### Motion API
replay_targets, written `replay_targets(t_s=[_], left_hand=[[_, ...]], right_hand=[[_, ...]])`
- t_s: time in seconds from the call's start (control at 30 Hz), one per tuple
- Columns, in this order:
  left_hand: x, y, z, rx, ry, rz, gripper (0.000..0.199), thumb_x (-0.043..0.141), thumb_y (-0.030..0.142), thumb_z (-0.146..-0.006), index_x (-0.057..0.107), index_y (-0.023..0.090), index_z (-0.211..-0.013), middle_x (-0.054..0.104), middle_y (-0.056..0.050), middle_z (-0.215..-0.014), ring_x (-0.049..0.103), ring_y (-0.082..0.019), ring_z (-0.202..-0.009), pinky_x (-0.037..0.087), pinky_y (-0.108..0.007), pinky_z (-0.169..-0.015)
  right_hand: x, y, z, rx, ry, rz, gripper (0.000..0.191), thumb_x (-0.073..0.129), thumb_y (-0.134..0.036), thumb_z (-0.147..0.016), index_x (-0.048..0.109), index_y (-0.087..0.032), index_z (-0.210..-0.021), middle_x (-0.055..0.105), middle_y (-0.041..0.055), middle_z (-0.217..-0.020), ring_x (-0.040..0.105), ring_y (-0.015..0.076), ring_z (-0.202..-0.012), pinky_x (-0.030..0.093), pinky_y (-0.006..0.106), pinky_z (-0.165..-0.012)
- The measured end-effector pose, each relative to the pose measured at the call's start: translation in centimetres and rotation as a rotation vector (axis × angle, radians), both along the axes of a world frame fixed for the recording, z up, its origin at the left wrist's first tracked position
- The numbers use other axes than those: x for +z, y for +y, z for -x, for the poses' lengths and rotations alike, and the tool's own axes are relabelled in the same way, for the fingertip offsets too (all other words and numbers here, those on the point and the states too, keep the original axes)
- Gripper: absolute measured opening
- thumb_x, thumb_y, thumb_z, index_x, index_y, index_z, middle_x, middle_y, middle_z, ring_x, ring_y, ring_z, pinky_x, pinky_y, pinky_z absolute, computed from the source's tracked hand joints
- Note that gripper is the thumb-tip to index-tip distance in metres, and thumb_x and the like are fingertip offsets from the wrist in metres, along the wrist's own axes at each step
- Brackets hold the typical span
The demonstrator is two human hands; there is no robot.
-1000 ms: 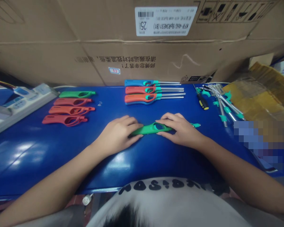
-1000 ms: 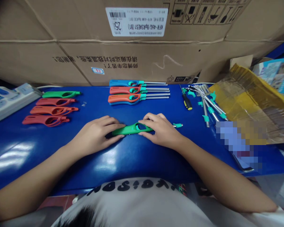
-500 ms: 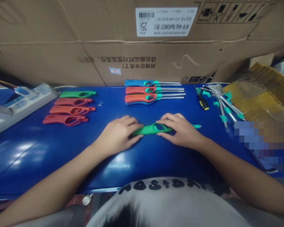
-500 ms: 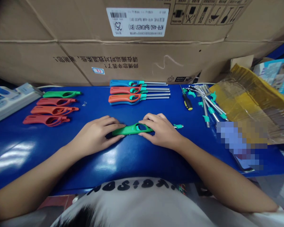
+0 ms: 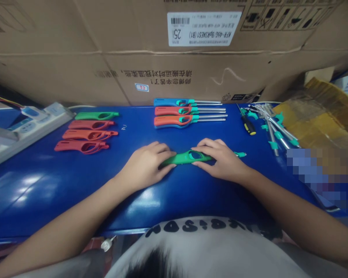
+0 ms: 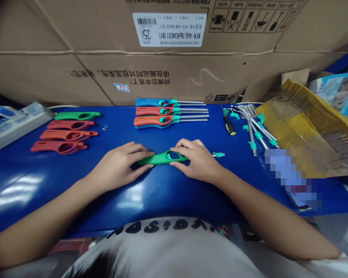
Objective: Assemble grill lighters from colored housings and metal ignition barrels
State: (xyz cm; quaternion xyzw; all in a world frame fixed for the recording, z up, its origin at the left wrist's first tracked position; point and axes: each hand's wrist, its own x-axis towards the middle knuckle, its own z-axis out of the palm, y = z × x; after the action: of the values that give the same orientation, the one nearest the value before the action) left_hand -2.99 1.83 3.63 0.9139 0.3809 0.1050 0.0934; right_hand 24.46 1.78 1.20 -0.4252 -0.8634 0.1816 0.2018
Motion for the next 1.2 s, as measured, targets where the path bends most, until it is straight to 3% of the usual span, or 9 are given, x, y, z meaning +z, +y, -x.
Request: replay_targets(t_s=[0.53,0.83,1.2], left_hand=[[-0.7,0.2,0.1,0.055,-0.114,0.085,0.027,0.068,0.035,-0.093,0.074,0.021,-0.116,0.07,-0.008,-0.108,0.065,-0.023,-0.097,0.056,-0.037,-0.087],[-0.2,0.4,0.2,-0.027,-0.01,0.034,0.03,0.061,0.033,-0.096,0.068,0.02,-0.122,0.069,-0.009,-0.11,0.065,-0.024,-0.1,0.055,-0.036,-0.086],[0.0,1.0,0.7,0.111,-0.149,-0.024,0.033,0.057,0.038,-0.099,0.069,0.017,-0.121,0.069,-0.01,-0.112,0.064,-0.025,-0.102,0.055,-0.04,-0.09]], right_hand=[[-0.3,0.2,0.2,-0.031,0.016,0.056,0.034,0.071,-0.034,-0.09,0.07,-0.024,-0.122,0.068,0.0074,-0.116,0.067,0.0243,-0.105,0.044,0.041,-0.091],[0.1,0.0,0.1,-0.035,0.036,0.067,0.031,0.07,-0.034,-0.091,0.069,-0.027,-0.121,0.067,0.0065,-0.115,0.067,0.0238,-0.105,0.046,0.042,-0.094],[0.8,0.3,0.0,-0.137,0.26,-0.102,0.031,0.063,-0.028,-0.094,0.066,-0.026,-0.125,0.066,0.008,-0.108,0.065,0.0234,-0.099,0.054,0.041,-0.086]])
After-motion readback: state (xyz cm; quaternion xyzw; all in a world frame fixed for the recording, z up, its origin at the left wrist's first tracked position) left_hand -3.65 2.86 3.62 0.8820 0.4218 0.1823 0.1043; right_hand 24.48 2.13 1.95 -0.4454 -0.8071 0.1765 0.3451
